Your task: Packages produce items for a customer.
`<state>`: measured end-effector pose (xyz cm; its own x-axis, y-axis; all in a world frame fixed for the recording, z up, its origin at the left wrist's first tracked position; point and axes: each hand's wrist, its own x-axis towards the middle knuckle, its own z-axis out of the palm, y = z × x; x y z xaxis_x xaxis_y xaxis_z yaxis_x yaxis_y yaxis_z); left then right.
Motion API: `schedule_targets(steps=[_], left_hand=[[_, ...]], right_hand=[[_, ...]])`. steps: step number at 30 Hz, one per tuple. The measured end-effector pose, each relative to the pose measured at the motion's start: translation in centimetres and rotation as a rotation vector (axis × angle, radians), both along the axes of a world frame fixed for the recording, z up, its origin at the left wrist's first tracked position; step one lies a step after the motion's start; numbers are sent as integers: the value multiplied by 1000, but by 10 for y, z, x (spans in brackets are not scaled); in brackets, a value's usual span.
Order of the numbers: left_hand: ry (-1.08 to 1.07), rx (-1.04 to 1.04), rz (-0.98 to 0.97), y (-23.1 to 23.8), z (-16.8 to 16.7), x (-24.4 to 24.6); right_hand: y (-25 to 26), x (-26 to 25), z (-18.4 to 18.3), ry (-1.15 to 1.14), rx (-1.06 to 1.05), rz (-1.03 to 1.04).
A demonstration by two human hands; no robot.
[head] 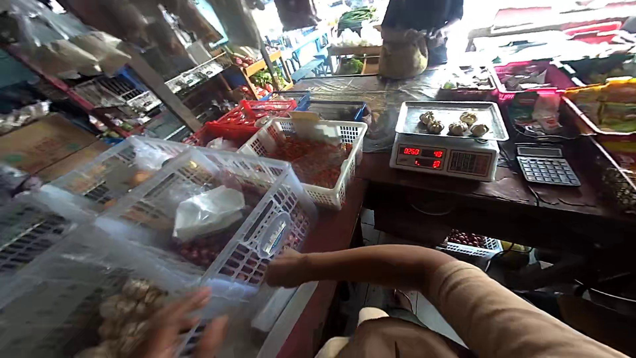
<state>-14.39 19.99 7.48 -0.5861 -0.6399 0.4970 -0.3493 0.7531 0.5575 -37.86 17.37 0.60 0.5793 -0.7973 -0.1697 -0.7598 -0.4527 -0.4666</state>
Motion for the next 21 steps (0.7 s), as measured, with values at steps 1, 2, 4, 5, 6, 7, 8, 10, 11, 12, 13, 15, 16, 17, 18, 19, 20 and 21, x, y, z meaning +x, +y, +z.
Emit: schedule_targets(steps=[1, 2, 4, 5, 6, 7, 8, 10, 11, 12, 13, 15, 16, 17, 18, 19, 20, 21], left_hand=[[-34, 46, 1, 2, -21, -18], [-51, 64, 18, 1, -43, -31], [-74, 106, 86, -3, -73, -48], [-101, 144, 158, -1, -80, -52], [-120, 162, 243, 0, -86, -54], [-136, 179, 322, 0, -91, -55], [-135, 196, 380, -2, -95, -54], [-48, 266, 441, -7, -103, -49], [2, 311, 457, -9, -103, -45], [32, 350, 468, -10, -101, -42], [59, 382, 470, -10, -98, -38], [191, 494, 436, -10, -96, -33], [315, 570, 395, -9, -96, -32], [437, 630, 350, -8, -95, -33], [535, 680, 302, -7, -93, -36], [604, 728, 253, -6, -90, -40], [646, 769, 204, -5, -86, -45], [671, 808, 166, -3, -81, -51]], right_hand=[[0, -1, 5, -2, -55, -8], [2, -4, 12, -1, -96, -10], [7, -13, 33, -35, -81, -11], [9, -15, 40, -79, -85, -3], [8, -18, 44, -140, -128, -4], [7, -20, 48, -199, -188, -25], [3, -23, 50, -268, -274, -61], [-9, -33, 53, -395, -431, -90], [-13, -39, 57, -438, -458, -86], [-16, -45, 63, -466, -469, -94], [-17, -51, 67, -505, -478, -115], [-20, -62, 71, -603, -511, -194], [-20, -68, 75, -636, -483, -248], [-19, -72, 80, -665, -442, -304], [-17, -76, 84, -690, -383, -357], [-16, -79, 85, -716, -341, -399], [-15, -83, 86, -741, -301, -437], [-12, -86, 85, -770, -258, -467]])
